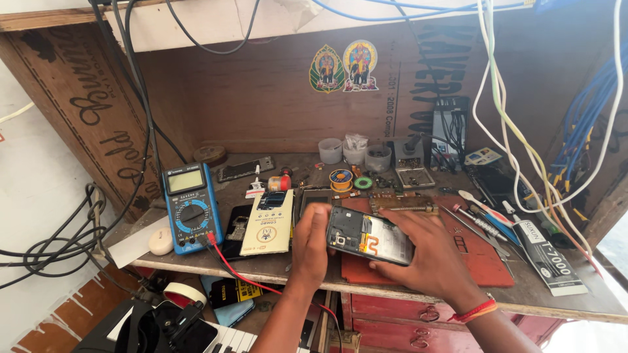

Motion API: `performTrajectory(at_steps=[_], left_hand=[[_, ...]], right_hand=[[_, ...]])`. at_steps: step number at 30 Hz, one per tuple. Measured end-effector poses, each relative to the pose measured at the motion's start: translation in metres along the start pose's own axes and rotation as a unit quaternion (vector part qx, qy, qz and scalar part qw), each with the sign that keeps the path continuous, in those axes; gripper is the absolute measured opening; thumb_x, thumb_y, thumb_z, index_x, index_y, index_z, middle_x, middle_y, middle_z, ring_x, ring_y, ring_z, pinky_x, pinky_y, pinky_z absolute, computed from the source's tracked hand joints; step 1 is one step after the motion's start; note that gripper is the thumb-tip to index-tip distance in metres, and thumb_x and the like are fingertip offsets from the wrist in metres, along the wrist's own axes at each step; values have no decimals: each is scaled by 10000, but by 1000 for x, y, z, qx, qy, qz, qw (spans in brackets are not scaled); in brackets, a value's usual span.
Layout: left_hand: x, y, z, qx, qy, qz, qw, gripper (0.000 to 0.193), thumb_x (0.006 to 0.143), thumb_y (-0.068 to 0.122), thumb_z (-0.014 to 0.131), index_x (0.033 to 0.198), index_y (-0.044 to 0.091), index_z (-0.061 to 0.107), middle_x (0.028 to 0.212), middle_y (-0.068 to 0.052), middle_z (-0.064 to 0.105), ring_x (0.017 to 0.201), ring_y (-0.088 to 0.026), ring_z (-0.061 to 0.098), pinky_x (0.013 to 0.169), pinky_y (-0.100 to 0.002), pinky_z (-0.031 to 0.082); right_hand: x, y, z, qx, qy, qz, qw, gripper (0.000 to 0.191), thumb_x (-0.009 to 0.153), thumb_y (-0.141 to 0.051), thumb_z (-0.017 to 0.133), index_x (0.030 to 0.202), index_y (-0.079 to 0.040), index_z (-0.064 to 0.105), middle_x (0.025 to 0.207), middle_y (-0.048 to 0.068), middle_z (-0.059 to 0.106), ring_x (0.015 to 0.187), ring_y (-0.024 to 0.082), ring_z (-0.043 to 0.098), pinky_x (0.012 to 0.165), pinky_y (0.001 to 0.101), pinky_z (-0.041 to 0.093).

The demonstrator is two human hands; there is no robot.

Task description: The person works on a smartphone at a cluttered electronics repair bench. They pry open the phone's back cover, remove the battery, handle internal components, and use a screwdriver on the device while manipulating small parts and tools on the workbench.

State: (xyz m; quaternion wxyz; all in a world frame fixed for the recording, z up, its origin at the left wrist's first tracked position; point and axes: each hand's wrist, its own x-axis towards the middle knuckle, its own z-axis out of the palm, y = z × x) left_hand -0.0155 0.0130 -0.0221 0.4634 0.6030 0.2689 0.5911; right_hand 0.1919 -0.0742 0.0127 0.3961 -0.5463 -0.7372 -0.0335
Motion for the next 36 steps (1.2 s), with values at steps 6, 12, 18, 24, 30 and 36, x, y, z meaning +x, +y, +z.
performTrajectory(at_steps=[6,12,18,24,30,36], left_hand=[[6,-3,-2,-35,-2,-24,999,582,1041,542,321,1253,67,581,907,30,602,774,-53,535,684,-240,438],[8,-8,-4,-59,-33,-26,997,649,1055,579,320,1206,19,610,889,-14,590,788,-73,559,728,-243,483],[10,-8,-5,30,-1,-10,1000,681,1020,604,303,1147,36,658,923,-10,643,830,-82,576,710,-247,448],[13,-12,-7,14,3,-24,1000,658,1019,596,315,1126,44,657,909,-18,644,818,-96,576,709,-259,441],[8,-8,-4,42,-2,-22,999,598,1019,552,368,1071,36,666,854,-21,646,776,-99,577,685,-256,434],[8,-2,-1,60,-9,-14,998,560,1018,505,410,1014,10,672,813,-43,642,763,-113,585,696,-271,476]], right_hand=[[-2,3,2,21,-17,18,999,827,597,-438,890,1316,-115,636,1298,145,671,1219,326,607,1031,433,447],[1,1,1,25,-37,-12,999,780,609,-401,902,1281,-96,651,1290,139,684,1280,356,561,1059,450,415],[3,4,-16,12,-81,-47,996,808,570,-407,926,1243,-52,658,1231,145,687,1198,322,600,1027,435,453],[-8,13,-33,27,-148,18,988,822,602,-401,927,1313,-75,674,1249,140,691,1165,294,623,995,403,481],[-10,15,-31,27,-147,57,987,823,567,-410,932,1285,-91,688,1224,113,711,1135,266,662,989,380,500],[-10,17,-29,53,-127,53,989,791,591,-361,951,1299,-111,703,1283,129,673,1169,289,642,984,395,493]])
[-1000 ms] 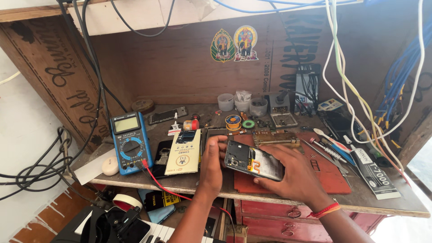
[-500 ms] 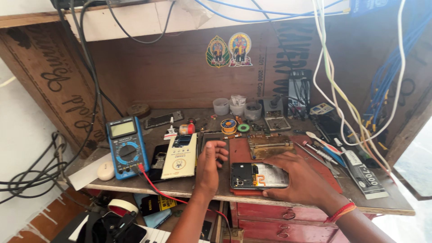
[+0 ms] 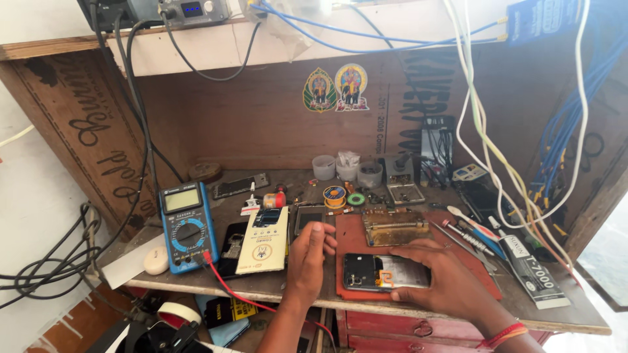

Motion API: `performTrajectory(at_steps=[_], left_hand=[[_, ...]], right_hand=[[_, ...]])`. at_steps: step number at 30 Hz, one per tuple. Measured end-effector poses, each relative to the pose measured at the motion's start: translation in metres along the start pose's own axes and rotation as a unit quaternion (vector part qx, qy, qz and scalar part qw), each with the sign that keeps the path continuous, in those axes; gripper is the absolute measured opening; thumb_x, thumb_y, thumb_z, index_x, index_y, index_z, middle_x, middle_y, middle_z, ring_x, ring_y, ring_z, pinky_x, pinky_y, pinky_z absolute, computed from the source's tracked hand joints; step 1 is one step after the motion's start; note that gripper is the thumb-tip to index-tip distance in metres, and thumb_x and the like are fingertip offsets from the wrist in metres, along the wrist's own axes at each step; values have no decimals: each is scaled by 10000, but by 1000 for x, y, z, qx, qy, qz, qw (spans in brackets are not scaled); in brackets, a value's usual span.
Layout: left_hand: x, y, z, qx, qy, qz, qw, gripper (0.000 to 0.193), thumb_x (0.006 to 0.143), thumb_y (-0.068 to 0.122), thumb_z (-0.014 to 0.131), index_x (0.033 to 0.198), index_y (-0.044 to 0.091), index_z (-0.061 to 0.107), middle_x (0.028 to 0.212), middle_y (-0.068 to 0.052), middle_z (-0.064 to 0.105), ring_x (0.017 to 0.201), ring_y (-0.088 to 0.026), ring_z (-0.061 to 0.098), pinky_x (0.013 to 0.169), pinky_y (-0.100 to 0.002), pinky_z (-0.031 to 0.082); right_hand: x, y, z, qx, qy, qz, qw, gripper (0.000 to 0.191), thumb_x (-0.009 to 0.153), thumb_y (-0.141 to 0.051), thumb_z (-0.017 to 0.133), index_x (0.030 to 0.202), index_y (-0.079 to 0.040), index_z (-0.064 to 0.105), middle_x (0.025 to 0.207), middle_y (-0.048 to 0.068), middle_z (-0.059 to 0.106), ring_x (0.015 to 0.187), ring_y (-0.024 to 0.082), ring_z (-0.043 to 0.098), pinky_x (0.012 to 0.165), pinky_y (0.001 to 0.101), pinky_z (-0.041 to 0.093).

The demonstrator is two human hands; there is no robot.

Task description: The person works on a smartphone at a cluttered electronics repair bench. They pry open the phone's back cover, remove the battery, handle internal components, and use a screwdriver on the device while manipulating small parts and tools on the workbench.

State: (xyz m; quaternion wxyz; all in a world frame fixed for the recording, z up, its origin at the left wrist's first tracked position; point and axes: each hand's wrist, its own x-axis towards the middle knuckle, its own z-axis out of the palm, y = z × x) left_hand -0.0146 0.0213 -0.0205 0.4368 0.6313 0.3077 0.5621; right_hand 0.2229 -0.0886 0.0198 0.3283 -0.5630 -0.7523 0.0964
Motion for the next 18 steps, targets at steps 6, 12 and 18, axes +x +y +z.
performTrajectory(at_steps=[6,12,18], left_hand=[[0,1,1,-9,-18,10,1000,498,1019,469,462,1023,18,672,821,-36,636,784,-103,583,716,-266,485],[0,1,3,6,-17,-8,1000,475,1002,469,508,1007,24,673,809,-30,633,768,-99,581,714,-257,485],[-1,3,3,11,-13,-12,1000,492,999,488,503,997,26,671,789,-27,636,736,-96,580,689,-256,482]], right_hand=[[0,3,3,33,-15,43,998,774,633,-309,915,1348,-154,665,1310,85,684,1161,253,678,986,360,517],[-3,21,10,41,87,-57,994,548,751,-260,861,1237,-72,690,1228,104,724,1129,236,692,938,347,523],[-8,47,12,242,248,52,937,240,977,-135,635,1165,-7,708,1063,47,785,919,71,697,812,222,554]])
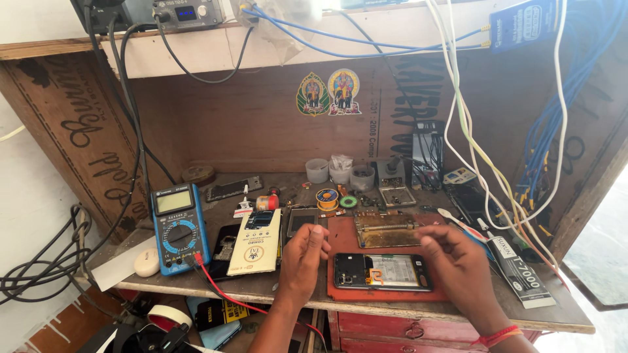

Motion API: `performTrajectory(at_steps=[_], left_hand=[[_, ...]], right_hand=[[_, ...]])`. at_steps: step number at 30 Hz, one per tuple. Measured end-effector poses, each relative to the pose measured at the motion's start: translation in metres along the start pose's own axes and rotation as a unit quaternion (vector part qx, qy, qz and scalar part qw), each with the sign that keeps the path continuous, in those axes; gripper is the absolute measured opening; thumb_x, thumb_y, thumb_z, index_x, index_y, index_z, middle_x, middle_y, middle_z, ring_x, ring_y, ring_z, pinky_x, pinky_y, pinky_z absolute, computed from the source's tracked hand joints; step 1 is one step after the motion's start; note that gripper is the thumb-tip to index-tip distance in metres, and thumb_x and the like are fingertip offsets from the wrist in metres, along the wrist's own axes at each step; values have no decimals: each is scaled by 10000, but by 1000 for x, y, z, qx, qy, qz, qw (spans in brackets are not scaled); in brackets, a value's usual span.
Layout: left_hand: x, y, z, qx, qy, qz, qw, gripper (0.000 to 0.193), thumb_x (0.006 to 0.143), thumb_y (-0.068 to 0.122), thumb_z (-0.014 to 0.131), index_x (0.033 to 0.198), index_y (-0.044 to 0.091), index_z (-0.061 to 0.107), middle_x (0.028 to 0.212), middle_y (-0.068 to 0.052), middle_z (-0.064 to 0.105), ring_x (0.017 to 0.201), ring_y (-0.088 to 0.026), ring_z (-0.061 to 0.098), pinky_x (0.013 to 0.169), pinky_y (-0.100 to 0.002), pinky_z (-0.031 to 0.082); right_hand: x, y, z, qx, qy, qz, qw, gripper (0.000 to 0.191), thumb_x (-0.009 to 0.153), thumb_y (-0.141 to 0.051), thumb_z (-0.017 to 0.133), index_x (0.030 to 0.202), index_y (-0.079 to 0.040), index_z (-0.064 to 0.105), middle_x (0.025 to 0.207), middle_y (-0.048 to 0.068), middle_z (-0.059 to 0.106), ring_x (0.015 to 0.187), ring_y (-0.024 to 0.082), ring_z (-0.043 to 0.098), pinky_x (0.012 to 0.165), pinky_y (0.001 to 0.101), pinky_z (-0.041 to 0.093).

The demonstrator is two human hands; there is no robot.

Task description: The person works on a smartphone at a cluttered electronics repair bench. They pry open the phone's back cover, remove the battery, handle internal components, and use a screwdriver on the device while manipulating small parts and tools on the workbench.

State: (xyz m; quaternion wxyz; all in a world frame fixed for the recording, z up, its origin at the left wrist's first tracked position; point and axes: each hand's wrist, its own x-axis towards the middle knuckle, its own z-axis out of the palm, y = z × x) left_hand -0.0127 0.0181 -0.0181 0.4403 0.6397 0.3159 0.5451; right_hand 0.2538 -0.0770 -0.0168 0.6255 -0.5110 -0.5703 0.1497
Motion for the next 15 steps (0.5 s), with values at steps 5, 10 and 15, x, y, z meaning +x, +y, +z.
performTrajectory(at_steps=[5,10,15], left_hand=[[0,-3,0,1,-6,1,1000,503,1001,497,499,1002,26,672,779,-26,629,720,-93,576,681,-258,478],[4,-13,-1,-34,23,-17,999,447,1003,472,502,964,55,660,773,-32,641,703,-98,581,669,-259,472],[11,-20,-12,-172,120,-4,978,411,1045,430,417,826,100,525,721,-54,635,618,-110,553,592,-267,442]], right_hand=[[2,9,-3,68,-6,20,997,235,1019,-127,550,1170,5,671,951,60,745,722,77,603,654,230,508],[2,11,-5,87,-24,21,996,301,1065,-190,489,1147,19,690,850,75,721,678,93,596,639,228,505],[2,15,-7,105,-14,34,994,431,1091,-289,438,1083,45,711,816,91,721,646,104,591,620,246,495]])
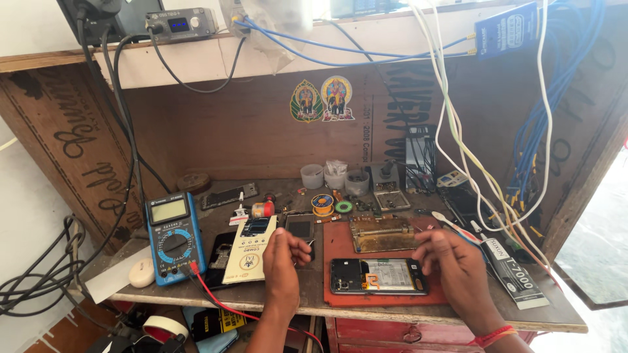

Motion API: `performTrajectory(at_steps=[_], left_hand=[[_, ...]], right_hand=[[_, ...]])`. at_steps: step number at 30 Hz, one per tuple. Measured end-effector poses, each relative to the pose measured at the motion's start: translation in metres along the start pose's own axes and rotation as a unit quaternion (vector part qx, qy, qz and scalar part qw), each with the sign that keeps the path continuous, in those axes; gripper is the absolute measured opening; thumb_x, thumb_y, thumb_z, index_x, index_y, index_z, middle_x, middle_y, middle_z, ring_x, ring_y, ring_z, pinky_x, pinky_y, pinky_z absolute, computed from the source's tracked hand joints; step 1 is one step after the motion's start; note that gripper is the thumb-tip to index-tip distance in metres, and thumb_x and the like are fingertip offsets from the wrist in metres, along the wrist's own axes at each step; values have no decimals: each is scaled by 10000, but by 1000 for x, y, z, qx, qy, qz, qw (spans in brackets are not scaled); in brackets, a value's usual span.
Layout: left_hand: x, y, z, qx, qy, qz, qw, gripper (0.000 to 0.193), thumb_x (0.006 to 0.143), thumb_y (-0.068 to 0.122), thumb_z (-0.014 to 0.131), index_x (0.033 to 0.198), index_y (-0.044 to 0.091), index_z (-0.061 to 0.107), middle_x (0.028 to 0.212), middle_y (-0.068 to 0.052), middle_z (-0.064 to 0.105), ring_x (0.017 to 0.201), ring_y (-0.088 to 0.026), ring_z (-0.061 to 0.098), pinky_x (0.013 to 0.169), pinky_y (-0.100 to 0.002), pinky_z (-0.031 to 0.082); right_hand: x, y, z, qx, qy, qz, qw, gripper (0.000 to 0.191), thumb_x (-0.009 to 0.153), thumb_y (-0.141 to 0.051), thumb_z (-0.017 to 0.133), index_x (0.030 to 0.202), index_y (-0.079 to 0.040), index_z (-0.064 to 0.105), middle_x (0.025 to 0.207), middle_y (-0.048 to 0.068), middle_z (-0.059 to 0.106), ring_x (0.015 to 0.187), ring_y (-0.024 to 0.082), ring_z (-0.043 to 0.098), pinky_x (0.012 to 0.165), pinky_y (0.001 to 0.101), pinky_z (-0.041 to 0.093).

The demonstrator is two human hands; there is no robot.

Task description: The person works on a smartphone at a cluttered electronics repair bench. They pry open the phone's back cover, remove the battery, handle internal components, and use a screwdriver on the device while manipulating small parts and tools on the workbench.

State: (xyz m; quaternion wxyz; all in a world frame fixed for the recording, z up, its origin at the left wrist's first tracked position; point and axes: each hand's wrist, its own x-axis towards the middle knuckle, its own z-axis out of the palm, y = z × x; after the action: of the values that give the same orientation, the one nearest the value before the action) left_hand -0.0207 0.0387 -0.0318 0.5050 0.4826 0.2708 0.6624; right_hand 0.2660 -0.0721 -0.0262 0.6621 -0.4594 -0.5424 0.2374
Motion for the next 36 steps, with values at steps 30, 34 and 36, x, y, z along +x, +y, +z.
performTrajectory(at_steps=[30,34,36], left_hand=[[-14,7,13,204,-103,48,972,476,983,175,643,584,65,407,549,98,333,540,-12,263,454,-297,230],[-15,9,14,204,-104,17,973,466,974,171,639,580,57,417,536,91,347,526,-20,272,451,-302,226],[-15,10,14,217,-95,-1,972,458,970,175,635,576,59,434,524,87,354,514,-23,281,449,-303,233]], right_hand=[[1,14,-21,229,143,-5,963,500,1118,-347,298,990,53,570,681,133,554,583,189,512,532,303,419],[1,11,-20,232,138,-5,963,479,1120,-316,304,993,60,571,673,136,547,579,189,511,529,310,422],[2,9,-20,233,139,-3,963,468,1125,-304,301,1005,58,573,666,132,541,565,184,498,530,308,427]])
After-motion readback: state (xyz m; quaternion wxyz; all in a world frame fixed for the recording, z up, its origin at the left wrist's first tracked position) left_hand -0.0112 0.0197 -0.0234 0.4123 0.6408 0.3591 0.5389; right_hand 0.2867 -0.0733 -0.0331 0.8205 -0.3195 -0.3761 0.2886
